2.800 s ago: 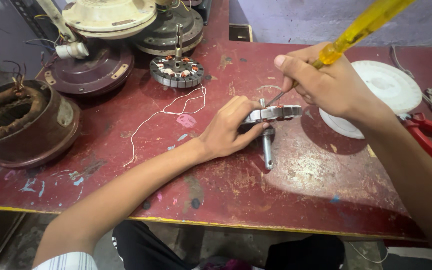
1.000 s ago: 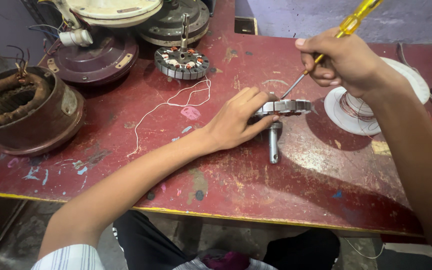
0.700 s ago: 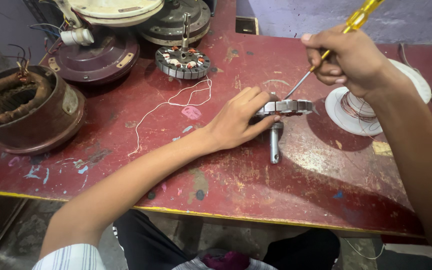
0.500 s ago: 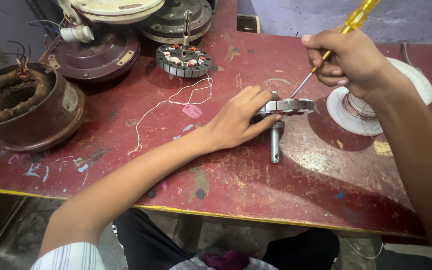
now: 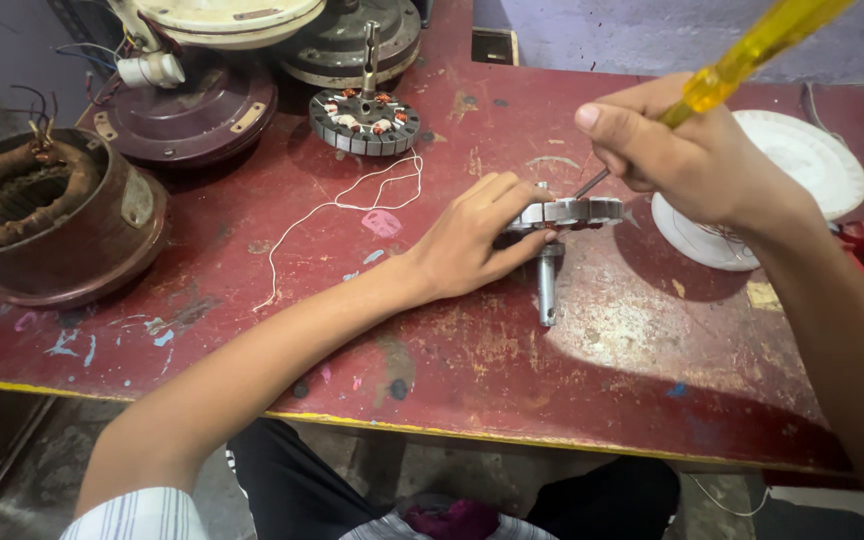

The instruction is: The person winds copper wire around a motor armature using a yellow screwdriver to guide and pack the wire into slots. The person rotates the armature and continues winding until the slots are filled.

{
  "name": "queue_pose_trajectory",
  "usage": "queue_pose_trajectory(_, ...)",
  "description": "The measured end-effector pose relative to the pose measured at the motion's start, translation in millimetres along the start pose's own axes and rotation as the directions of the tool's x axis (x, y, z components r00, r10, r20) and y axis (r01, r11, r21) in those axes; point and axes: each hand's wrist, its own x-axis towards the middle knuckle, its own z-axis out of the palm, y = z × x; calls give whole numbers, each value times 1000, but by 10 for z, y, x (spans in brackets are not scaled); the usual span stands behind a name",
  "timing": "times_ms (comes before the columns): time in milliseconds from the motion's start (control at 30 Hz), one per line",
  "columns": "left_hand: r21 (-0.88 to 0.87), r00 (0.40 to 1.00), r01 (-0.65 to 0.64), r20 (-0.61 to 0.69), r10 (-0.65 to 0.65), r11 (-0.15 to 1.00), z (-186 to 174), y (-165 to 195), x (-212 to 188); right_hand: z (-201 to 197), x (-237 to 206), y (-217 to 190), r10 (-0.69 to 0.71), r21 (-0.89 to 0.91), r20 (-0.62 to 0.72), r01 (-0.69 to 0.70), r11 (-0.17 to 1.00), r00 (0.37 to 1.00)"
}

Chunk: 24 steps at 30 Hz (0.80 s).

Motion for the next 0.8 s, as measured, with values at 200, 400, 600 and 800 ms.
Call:
queue_pose_trajectory(200,18,1000,9,-7,-9,1000,9,1,8,35,89,103,337,315,-154,-277,908,929)
queue_pose_trajectory(400,5,1000,7,-8,-7,1000,-12,11,-3,38,53,186,120,243,-102,-92,966,988)
queue_pose_trajectory(600,-15,1000,-11,-20,11,1000,-22,14,-21,107,-84,147,-121,-38,-34,120,992,992)
queue_pose_trajectory(800,20,1000,21,-8,-21,1000,-4,4,-23,95,56,267,384,519,-166,-250,817,909)
